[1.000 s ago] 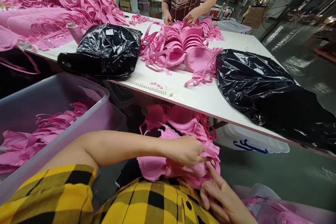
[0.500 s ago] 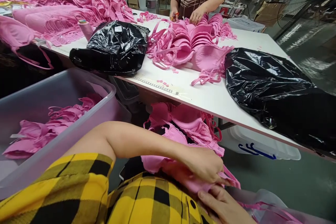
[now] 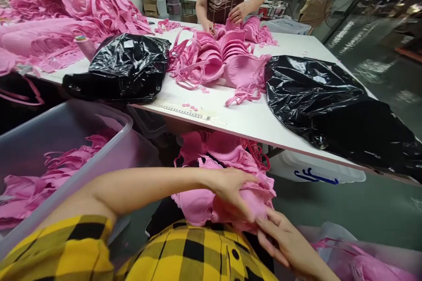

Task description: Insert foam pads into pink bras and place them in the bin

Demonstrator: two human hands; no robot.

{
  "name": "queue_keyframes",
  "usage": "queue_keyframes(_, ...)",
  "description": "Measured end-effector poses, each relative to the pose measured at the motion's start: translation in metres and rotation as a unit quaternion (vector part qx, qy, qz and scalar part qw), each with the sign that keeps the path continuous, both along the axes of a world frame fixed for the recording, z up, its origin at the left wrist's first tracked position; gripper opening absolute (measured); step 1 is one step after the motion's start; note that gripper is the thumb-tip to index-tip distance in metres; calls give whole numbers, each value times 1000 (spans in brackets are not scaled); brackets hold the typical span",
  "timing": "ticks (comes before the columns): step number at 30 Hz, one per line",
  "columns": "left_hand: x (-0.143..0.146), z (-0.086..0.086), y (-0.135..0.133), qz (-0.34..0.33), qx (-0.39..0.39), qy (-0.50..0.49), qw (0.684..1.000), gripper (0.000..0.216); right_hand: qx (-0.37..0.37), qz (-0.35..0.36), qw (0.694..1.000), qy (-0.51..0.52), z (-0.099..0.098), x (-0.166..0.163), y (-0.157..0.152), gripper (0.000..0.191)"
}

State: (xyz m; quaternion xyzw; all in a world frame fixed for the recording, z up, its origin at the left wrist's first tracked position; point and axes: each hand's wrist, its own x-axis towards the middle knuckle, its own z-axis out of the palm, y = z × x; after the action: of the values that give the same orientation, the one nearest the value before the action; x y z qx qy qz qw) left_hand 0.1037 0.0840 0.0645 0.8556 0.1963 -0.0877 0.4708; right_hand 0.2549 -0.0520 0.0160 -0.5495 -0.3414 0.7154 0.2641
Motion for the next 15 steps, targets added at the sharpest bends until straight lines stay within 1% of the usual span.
queue_keyframes(1, -7, -4, -1, 12, -6, -2, 1000, 84, 10, -8, 1000, 5, 0, 1, 2, 55)
queue_keyframes(2, -12, -7, -4, 32, -9, -7, 999, 82, 17, -15, 1000, 5, -1, 1, 3, 55)
queue_keyframes(4, -19, -15, -10, 83, -13, -15, 996, 70, 50, -40, 997, -32, -4, 3, 4, 55)
queue_keyframes(5, -20, -18, -12, 109, -15, -18, 994, 64, 82, -68, 991, -77, -6, 4, 4, 54)
queue_keyframes(6, -21, -20, -14, 132, -20, -18, 991, 60, 120, -106, 978, -133, -8, 6, 3, 52)
queue_keyframes(7, -20, -21, -15, 150, -26, -15, 988, 59, 157, -146, 958, -188, -9, 7, 2, 48)
queue_keyframes(8, -20, -21, -16, 163, -32, -13, 986, 58, 186, -180, 938, -229, -10, 9, 1, 44)
queue_keyframes(9, -19, -21, -15, 172, -37, -12, 984, 59, 204, -204, 925, -248, -10, 10, -1, 41)
queue_keyframes(12, -18, -16, -14, 181, -51, -22, 982, 62, 222, -213, 922, -236, -10, 8, -5, 35)
queue_keyframes(13, -18, -14, -14, 188, -55, -23, 980, 60, 240, -212, 915, -244, -10, 6, -7, 33)
queue_keyframes(15, -18, -11, -15, 213, -50, -15, 976, 54, 292, -209, 888, -286, -11, 0, -9, 30)
